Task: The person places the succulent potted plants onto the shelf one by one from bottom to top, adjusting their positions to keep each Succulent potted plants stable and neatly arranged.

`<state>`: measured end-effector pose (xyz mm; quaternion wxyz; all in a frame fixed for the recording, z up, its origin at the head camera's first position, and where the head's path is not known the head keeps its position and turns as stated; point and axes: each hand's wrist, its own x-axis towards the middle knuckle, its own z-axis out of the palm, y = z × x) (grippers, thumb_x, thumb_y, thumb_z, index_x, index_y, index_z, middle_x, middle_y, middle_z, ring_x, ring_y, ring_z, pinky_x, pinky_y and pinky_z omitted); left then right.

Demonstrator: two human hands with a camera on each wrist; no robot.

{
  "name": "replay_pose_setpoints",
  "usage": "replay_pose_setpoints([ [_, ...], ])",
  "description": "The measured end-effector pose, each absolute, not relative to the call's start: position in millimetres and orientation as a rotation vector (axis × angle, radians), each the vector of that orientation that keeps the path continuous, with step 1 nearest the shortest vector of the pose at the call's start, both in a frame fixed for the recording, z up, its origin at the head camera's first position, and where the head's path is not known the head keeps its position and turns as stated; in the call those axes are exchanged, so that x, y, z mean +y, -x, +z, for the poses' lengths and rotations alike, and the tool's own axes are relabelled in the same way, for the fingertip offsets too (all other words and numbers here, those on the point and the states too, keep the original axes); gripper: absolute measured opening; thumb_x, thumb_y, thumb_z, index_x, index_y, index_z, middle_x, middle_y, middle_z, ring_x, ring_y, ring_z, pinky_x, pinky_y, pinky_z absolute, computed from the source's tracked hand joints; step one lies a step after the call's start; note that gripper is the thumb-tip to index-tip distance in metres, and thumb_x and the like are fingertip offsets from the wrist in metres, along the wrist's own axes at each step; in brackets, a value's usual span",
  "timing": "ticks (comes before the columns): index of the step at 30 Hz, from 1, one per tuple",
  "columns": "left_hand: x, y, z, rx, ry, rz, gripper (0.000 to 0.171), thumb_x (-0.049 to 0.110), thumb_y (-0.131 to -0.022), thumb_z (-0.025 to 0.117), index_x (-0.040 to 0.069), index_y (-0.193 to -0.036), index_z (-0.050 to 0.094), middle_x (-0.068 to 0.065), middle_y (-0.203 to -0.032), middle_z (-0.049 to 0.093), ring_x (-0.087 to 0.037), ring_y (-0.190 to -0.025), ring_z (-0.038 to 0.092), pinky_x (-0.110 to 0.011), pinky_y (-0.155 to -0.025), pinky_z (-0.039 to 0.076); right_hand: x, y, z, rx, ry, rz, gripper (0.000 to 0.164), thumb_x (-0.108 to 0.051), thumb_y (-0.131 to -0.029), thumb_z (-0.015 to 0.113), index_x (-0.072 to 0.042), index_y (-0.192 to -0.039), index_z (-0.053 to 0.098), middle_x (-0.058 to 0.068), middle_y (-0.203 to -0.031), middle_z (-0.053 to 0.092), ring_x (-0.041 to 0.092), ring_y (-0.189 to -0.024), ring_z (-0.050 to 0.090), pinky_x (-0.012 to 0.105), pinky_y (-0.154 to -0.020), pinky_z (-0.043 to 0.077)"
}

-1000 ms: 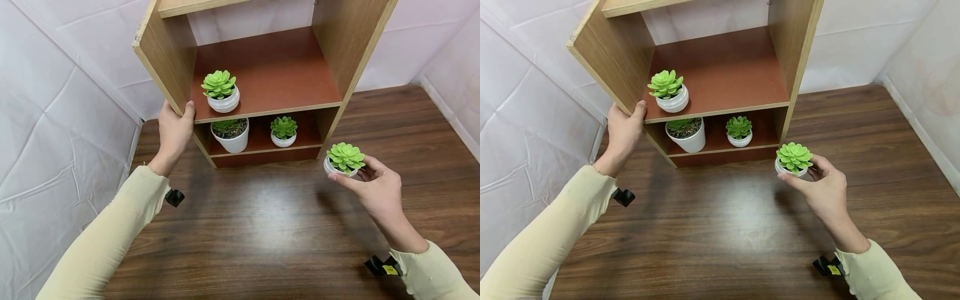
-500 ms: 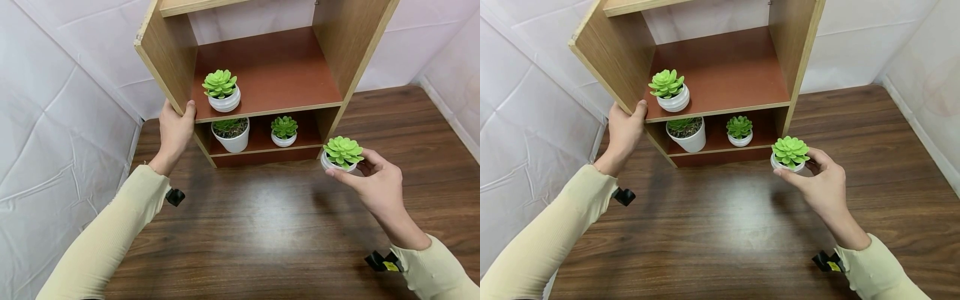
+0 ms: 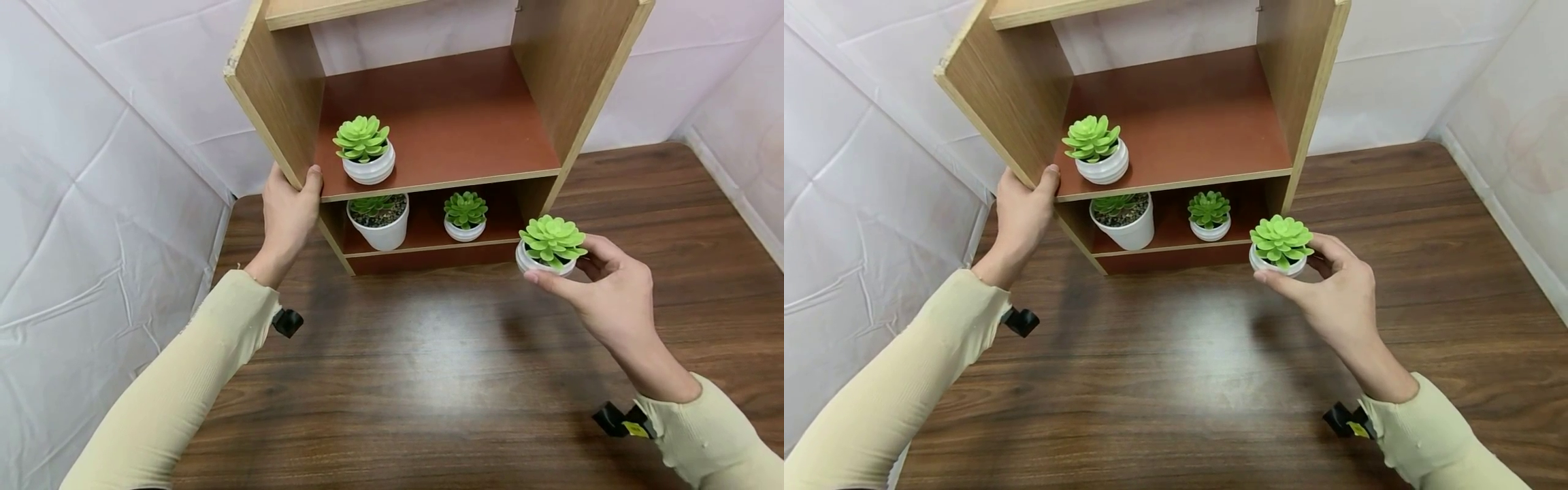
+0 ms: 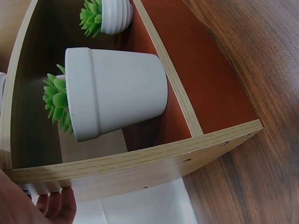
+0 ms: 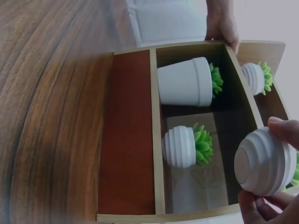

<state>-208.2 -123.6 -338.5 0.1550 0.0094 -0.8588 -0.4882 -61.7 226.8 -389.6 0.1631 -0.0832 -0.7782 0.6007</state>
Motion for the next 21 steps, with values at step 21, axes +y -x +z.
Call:
replay_pose_setpoints([
  [21, -125, 208, -338, -2.473, -0.034, -1.412, 0.033, 0.028, -0.097, 0.056, 0.005, -0.121, 0.057, -0.011, -0.109, 0.063, -0.02, -0.095, 0.06, -0.037, -0.082, 0.046, 214, 73, -369, -2.146, 0.026, 1.67, 0.056, 0.01, -0.062, 0.089, 0.001, -0.113, 0.07, 0.006, -0.11, 0.068, 0.016, -0.095, 0.064, 0.02, -0.081, 0.05],
])
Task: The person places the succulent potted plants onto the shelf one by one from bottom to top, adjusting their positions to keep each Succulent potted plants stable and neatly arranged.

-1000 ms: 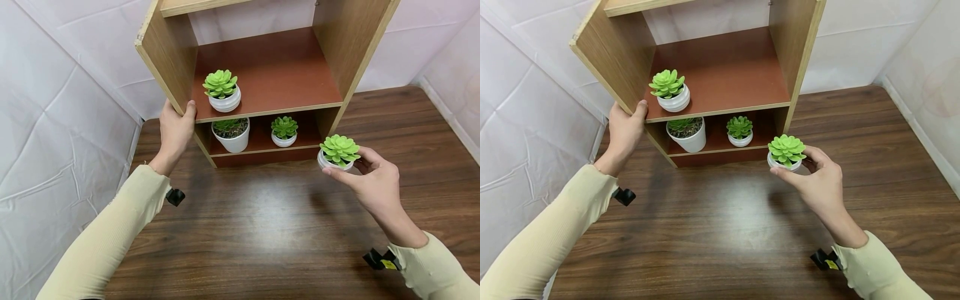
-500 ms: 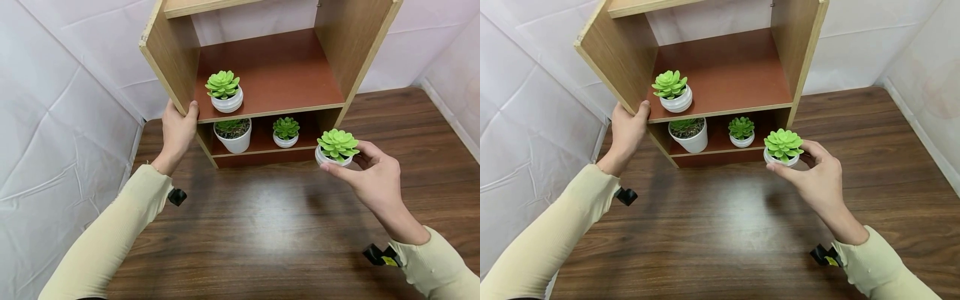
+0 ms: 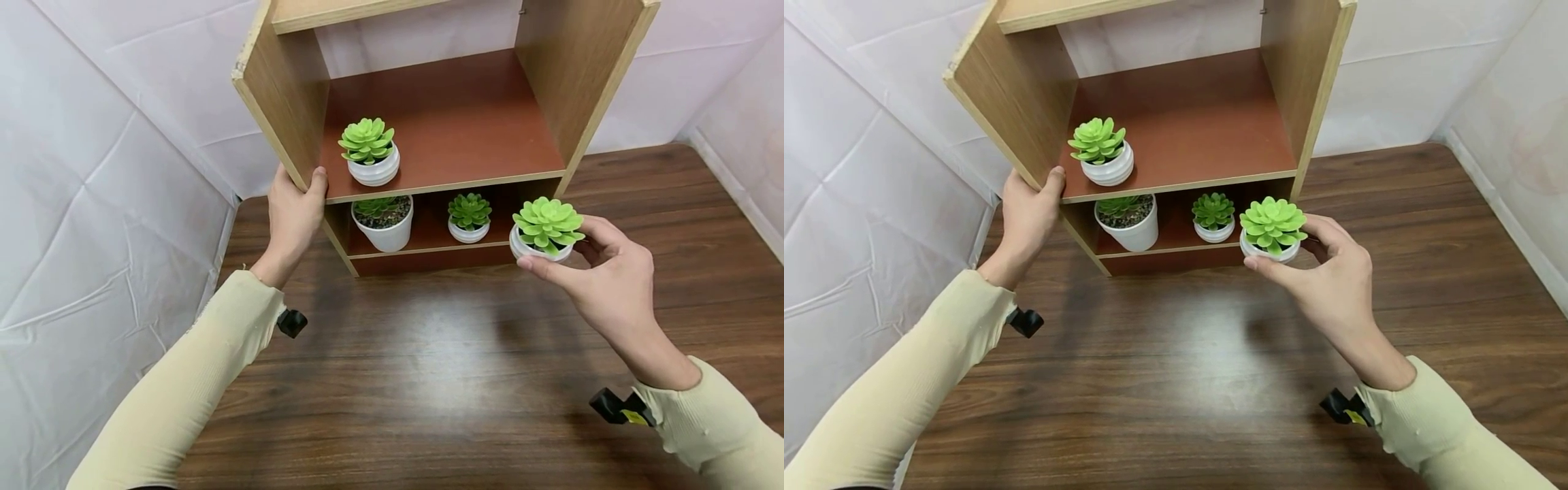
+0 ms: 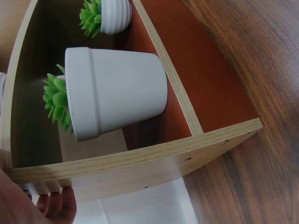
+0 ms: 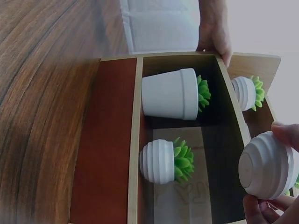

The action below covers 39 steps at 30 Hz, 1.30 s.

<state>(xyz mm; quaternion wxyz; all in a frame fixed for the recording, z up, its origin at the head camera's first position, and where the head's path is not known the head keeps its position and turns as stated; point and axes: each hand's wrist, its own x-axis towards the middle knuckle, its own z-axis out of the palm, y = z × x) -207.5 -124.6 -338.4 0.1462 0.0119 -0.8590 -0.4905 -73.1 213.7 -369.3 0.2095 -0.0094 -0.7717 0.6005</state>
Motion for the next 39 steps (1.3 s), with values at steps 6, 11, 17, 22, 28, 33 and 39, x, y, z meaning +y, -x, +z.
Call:
replay_pose_setpoints([
  [6, -124, 207, -338, -2.477, -0.036, -1.398, 0.033, 0.028, -0.097, 0.057, 0.005, -0.12, 0.058, -0.011, -0.108, 0.063, -0.02, -0.095, 0.059, -0.036, -0.083, 0.046, 211, 75, -366, -2.137, 0.014, 1.635, 0.055, 0.012, -0.061, 0.088, 0.002, -0.113, 0.07, 0.006, -0.109, 0.068, 0.016, -0.096, 0.064, 0.02, -0.081, 0.049],
  [11, -125, 206, -338, -2.476, -0.044, -1.398, 0.032, 0.027, -0.096, 0.057, 0.005, -0.12, 0.058, -0.011, -0.109, 0.064, -0.02, -0.096, 0.059, -0.036, -0.084, 0.045, 207, 77, -359, -2.151, -0.004, 1.591, 0.056, 0.012, -0.061, 0.088, 0.001, -0.113, 0.07, 0.006, -0.108, 0.067, 0.015, -0.094, 0.064, 0.019, -0.08, 0.049],
  [17, -126, 206, -338, -2.472, -0.053, -1.39, 0.031, 0.028, -0.096, 0.057, 0.005, -0.117, 0.058, -0.011, -0.106, 0.064, -0.02, -0.094, 0.059, -0.036, -0.083, 0.045, 202, 81, -350, -2.147, -0.023, 1.605, 0.055, 0.011, -0.062, 0.088, 0.001, -0.113, 0.07, 0.007, -0.108, 0.066, 0.014, -0.091, 0.065, 0.02, -0.08, 0.05],
  [22, -125, 206, -338, -2.461, -0.035, -1.405, 0.031, 0.026, -0.096, 0.057, 0.005, -0.118, 0.058, -0.011, -0.106, 0.064, -0.02, -0.093, 0.06, -0.036, -0.082, 0.046, 196, 80, -343, -2.131, -0.034, 1.629, 0.054, 0.011, -0.063, 0.087, 0.001, -0.114, 0.07, 0.008, -0.108, 0.065, 0.015, -0.094, 0.064, 0.021, -0.082, 0.049],
  [28, -123, 207, -339, -2.455, -0.021, -1.414, 0.029, 0.026, -0.096, 0.057, 0.005, -0.116, 0.058, -0.01, -0.103, 0.062, -0.02, -0.091, 0.058, -0.036, -0.08, 0.045, 188, 78, -331, -2.111, -0.042, 1.615, 0.051, 0.011, -0.064, 0.086, 0.004, -0.112, 0.07, 0.007, -0.106, 0.064, 0.015, -0.096, 0.063, 0.021, -0.086, 0.048],
  [33, -123, 208, -339, -2.453, -0.031, -1.402, 0.029, 0.026, -0.096, 0.057, 0.004, -0.116, 0.058, -0.011, -0.103, 0.062, -0.02, -0.091, 0.057, -0.035, -0.081, 0.045, 184, 81, -326, -2.099, -0.059, 1.596, 0.05, 0.009, -0.065, 0.087, 0.004, -0.112, 0.07, 0.008, -0.108, 0.064, 0.015, -0.098, 0.062, 0.021, -0.086, 0.048],
  [39, -123, 208, -339, -2.456, -0.05, -1.383, 0.029, 0.026, -0.096, 0.058, 0.004, -0.115, 0.058, -0.01, -0.101, 0.063, -0.02, -0.09, 0.057, -0.036, -0.08, 0.044, 179, 87, -321, -2.074, -0.061, 1.623, 0.049, 0.009, -0.065, 0.086, 0.004, -0.111, 0.071, 0.008, -0.108, 0.064, 0.017, -0.099, 0.062, 0.02, -0.082, 0.049],
])
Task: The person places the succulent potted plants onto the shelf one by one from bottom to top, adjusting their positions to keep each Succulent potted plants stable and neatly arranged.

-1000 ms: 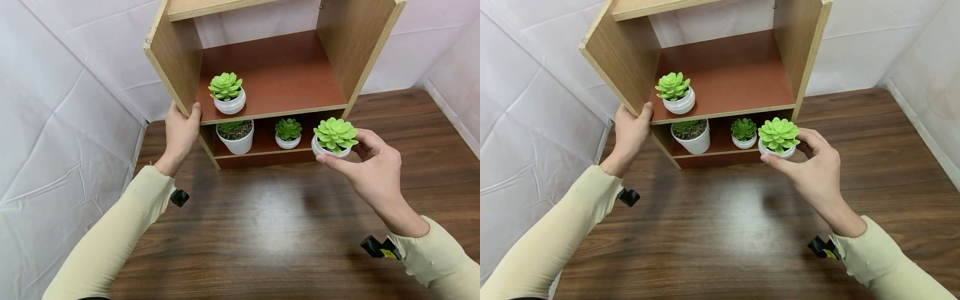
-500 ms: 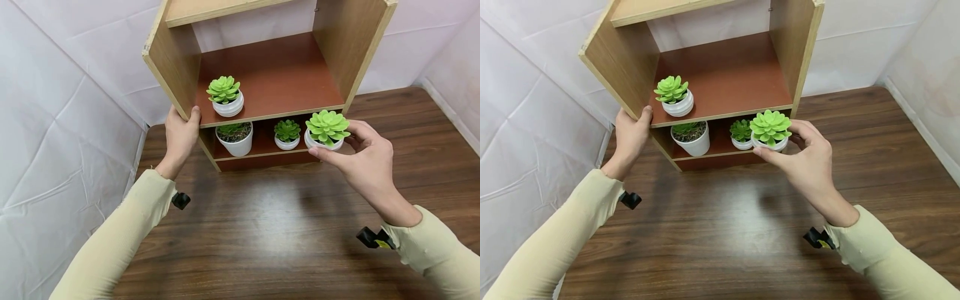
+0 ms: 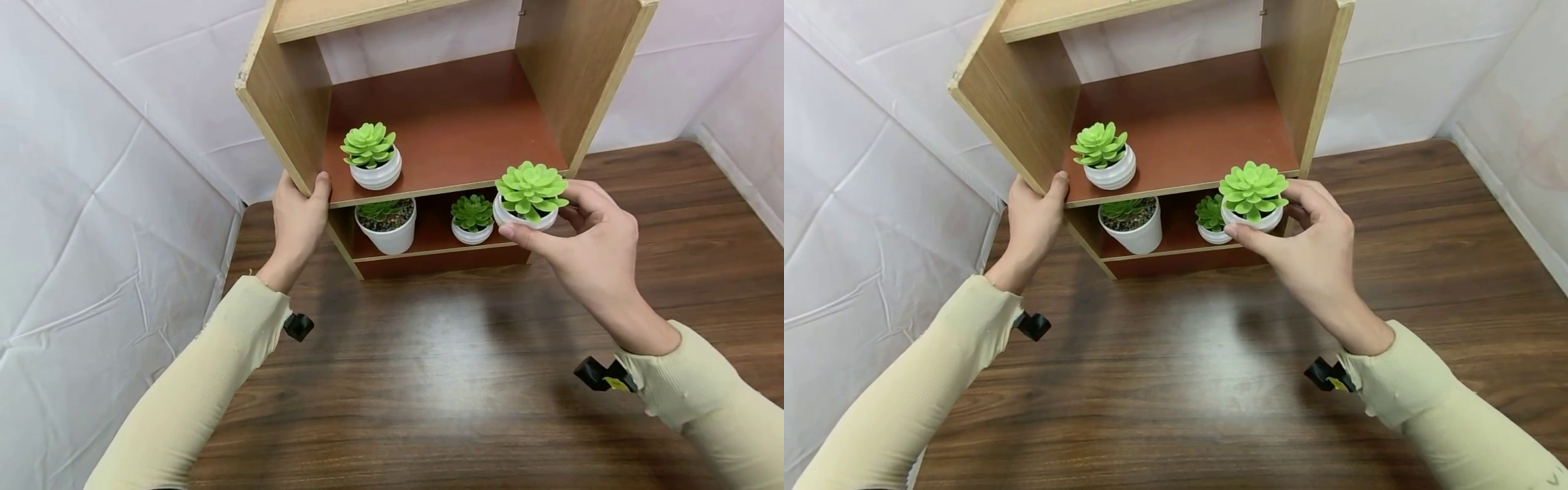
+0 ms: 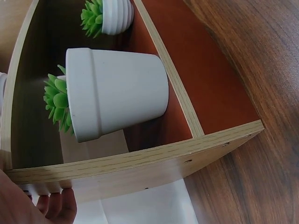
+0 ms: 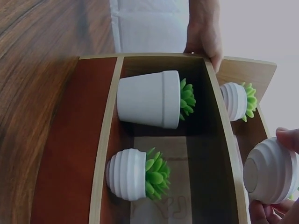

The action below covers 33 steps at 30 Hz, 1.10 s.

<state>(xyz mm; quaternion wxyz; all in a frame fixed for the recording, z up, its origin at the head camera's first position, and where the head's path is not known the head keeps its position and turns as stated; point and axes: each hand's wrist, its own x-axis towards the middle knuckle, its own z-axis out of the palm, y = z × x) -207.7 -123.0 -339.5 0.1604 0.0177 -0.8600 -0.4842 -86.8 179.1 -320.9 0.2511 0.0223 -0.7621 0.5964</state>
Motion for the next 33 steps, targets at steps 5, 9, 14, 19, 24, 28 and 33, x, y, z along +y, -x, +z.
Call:
replay_pose_setpoints([
  [5, -123, 208, -340, -2.445, -0.047, -1.395, 0.028, 0.026, -0.096, 0.058, 0.004, -0.114, 0.059, -0.01, -0.1, 0.063, -0.019, -0.089, 0.057, -0.035, -0.08, 0.045, 175, 91, -319, -2.052, -0.073, 1.639, 0.048, 0.01, -0.064, 0.086, 0.004, -0.109, 0.071, 0.008, -0.107, 0.064, 0.018, -0.1, 0.06, 0.024, -0.088, 0.048],
  [9, -123, 208, -340, -2.438, -0.038, -1.408, 0.028, 0.025, -0.096, 0.058, 0.004, -0.114, 0.059, -0.01, -0.101, 0.063, -0.019, -0.089, 0.058, -0.034, -0.08, 0.045, 172, 94, -316, -2.046, -0.065, 1.638, 0.046, 0.01, -0.064, 0.086, 0.006, -0.108, 0.071, 0.006, -0.105, 0.063, 0.018, -0.099, 0.058, 0.025, -0.089, 0.047],
  [14, -123, 208, -341, -2.433, -0.03, -1.418, 0.028, 0.025, -0.097, 0.058, 0.004, -0.115, 0.059, -0.011, -0.103, 0.063, -0.018, -0.091, 0.058, -0.034, -0.08, 0.045, 169, 97, -312, -2.058, -0.047, 1.626, 0.044, 0.008, -0.065, 0.086, 0.007, -0.106, 0.071, 0.004, -0.103, 0.062, 0.017, -0.099, 0.056, 0.024, -0.089, 0.047],
  [19, -123, 208, -341, -2.433, -0.001, -1.433, 0.027, 0.023, -0.097, 0.057, 0.003, -0.116, 0.058, -0.012, -0.104, 0.063, -0.018, -0.094, 0.059, -0.034, -0.081, 0.046, 167, 101, -309, -2.048, -0.054, 1.618, 0.042, 0.009, -0.065, 0.085, 0.008, -0.105, 0.071, 0.003, -0.102, 0.062, 0.016, -0.099, 0.055, 0.026, -0.092, 0.046],
  [24, -123, 208, -341, -2.423, 0.007, -1.423, 0.027, 0.023, -0.097, 0.057, 0.003, -0.115, 0.059, -0.012, -0.103, 0.063, -0.018, -0.093, 0.059, -0.034, -0.081, 0.046, 165, 104, -307, -2.055, -0.069, 1.611, 0.043, 0.007, -0.066, 0.086, 0.008, -0.106, 0.071, 0.004, -0.104, 0.063, 0.016, -0.101, 0.055, 0.026, -0.092, 0.046],
  [28, -123, 207, -341, -2.423, 0.008, -1.43, 0.027, 0.023, -0.097, 0.057, 0.003, -0.116, 0.058, -0.012, -0.103, 0.063, -0.018, -0.093, 0.058, -0.034, -0.081, 0.046, 165, 106, -305, -2.063, -0.065, 1.592, 0.043, 0.006, -0.066, 0.086, 0.008, -0.106, 0.071, 0.003, -0.104, 0.063, 0.015, -0.101, 0.055, 0.027, -0.092, 0.046],
  [33, -123, 206, -339, -2.439, -0.006, -1.43, 0.028, 0.024, -0.097, 0.057, 0.004, -0.116, 0.058, -0.011, -0.104, 0.063, -0.018, -0.093, 0.058, -0.035, -0.08, 0.046, 165, 110, -301, -2.066, -0.073, 1.562, 0.044, 0.005, -0.066, 0.086, 0.007, -0.107, 0.071, 0.003, -0.104, 0.063, 0.014, -0.101, 0.055, 0.026, -0.092, 0.046],
])
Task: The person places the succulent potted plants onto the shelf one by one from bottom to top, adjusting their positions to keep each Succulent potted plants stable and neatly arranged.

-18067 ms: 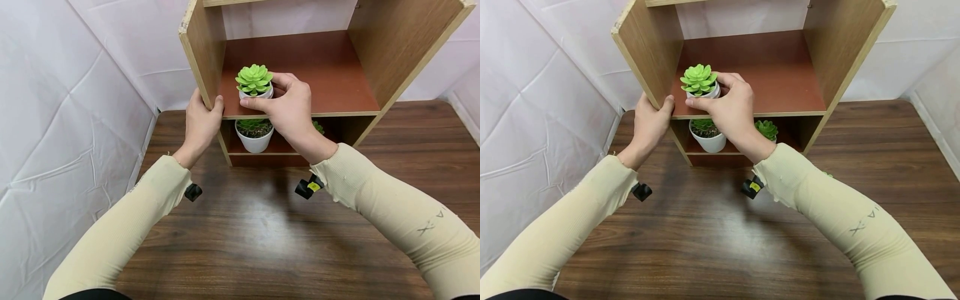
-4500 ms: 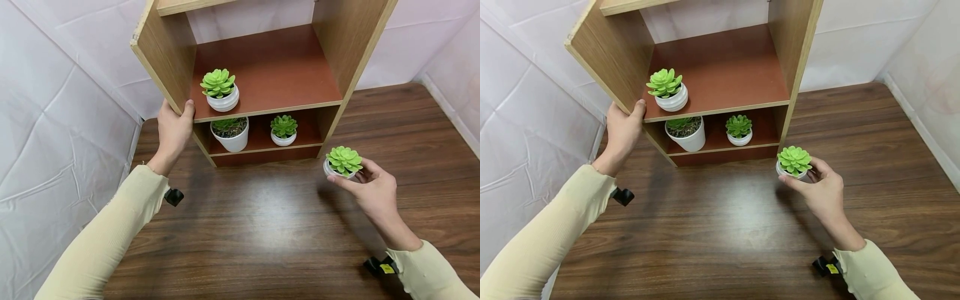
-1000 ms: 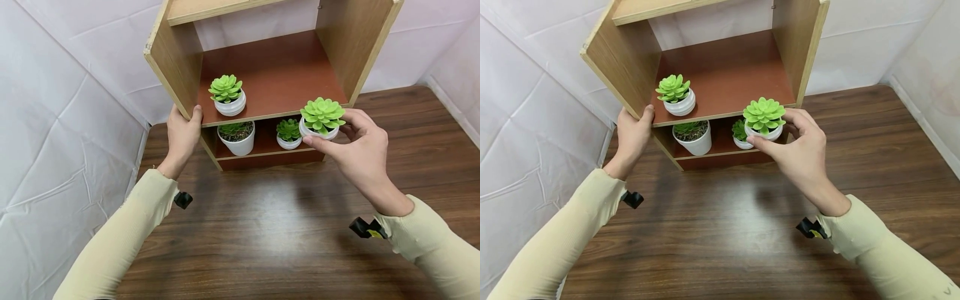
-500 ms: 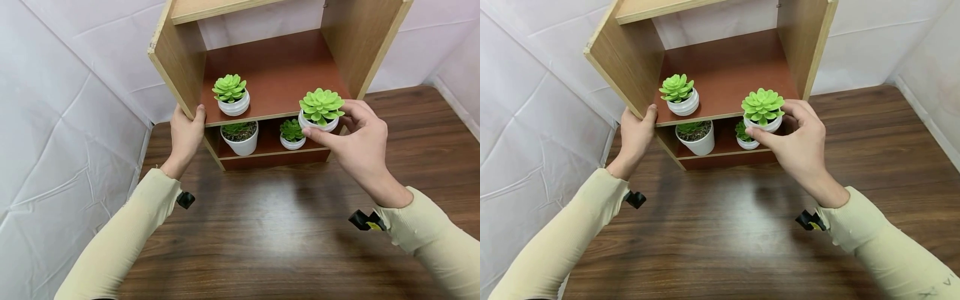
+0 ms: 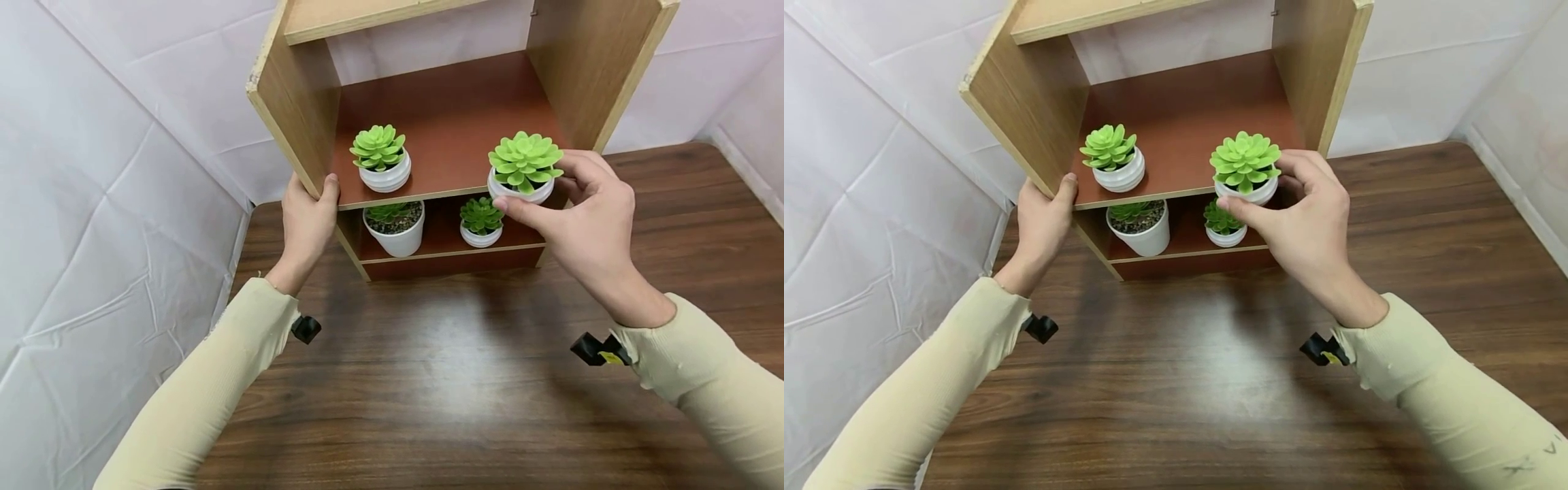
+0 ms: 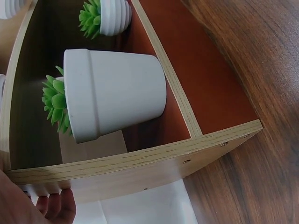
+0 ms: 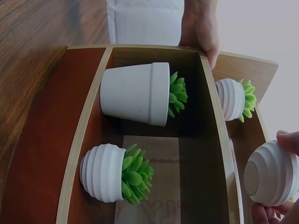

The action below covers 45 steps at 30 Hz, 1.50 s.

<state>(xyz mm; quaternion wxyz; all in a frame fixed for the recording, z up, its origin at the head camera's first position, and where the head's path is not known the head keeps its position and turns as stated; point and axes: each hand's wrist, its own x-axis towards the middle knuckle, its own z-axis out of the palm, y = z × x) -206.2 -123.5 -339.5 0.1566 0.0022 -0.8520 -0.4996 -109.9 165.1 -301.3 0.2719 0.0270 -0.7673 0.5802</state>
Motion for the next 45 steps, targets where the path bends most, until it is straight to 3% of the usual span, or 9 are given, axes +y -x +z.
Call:
replay_pose_setpoints([
  [8, -126, 203, -343, -2.433, 0.025, -1.442, 0.028, 0.023, -0.098, 0.057, 0.003, -0.117, 0.058, -0.012, -0.106, 0.063, -0.019, -0.095, 0.059, -0.037, -0.082, 0.046, 165, 119, -311, -2.076, -0.071, 1.572, 0.047, 0.004, -0.066, 0.088, 0.007, -0.11, 0.07, 0.003, -0.105, 0.062, 0.014, -0.101, 0.056, 0.026, -0.09, 0.047],
  [18, -123, 206, -339, -2.433, 0.015, -1.417, 0.027, 0.025, -0.097, 0.057, 0.004, -0.115, 0.059, -0.011, -0.103, 0.064, -0.019, -0.093, 0.059, -0.036, -0.082, 0.045, 175, 149, -326, -2.084, -0.074, 1.532, 0.051, -0.008, -0.063, 0.093, -0.003, -0.11, 0.074, 0.002, -0.105, 0.061, 0.014, -0.093, 0.062, 0.023, -0.084, 0.049],
  [45, -124, 206, -340, -2.441, -0.004, -1.414, 0.029, 0.026, -0.097, 0.058, 0.004, -0.117, 0.059, -0.012, -0.105, 0.064, -0.019, -0.093, 0.059, -0.037, -0.081, 0.046, 173, 168, -320, -2.224, -0.006, 1.498, 0.053, -0.018, -0.066, 0.093, -0.004, -0.113, 0.072, -0.003, -0.103, 0.056, 0.012, -0.092, 0.064, 0.022, -0.084, 0.049],
])
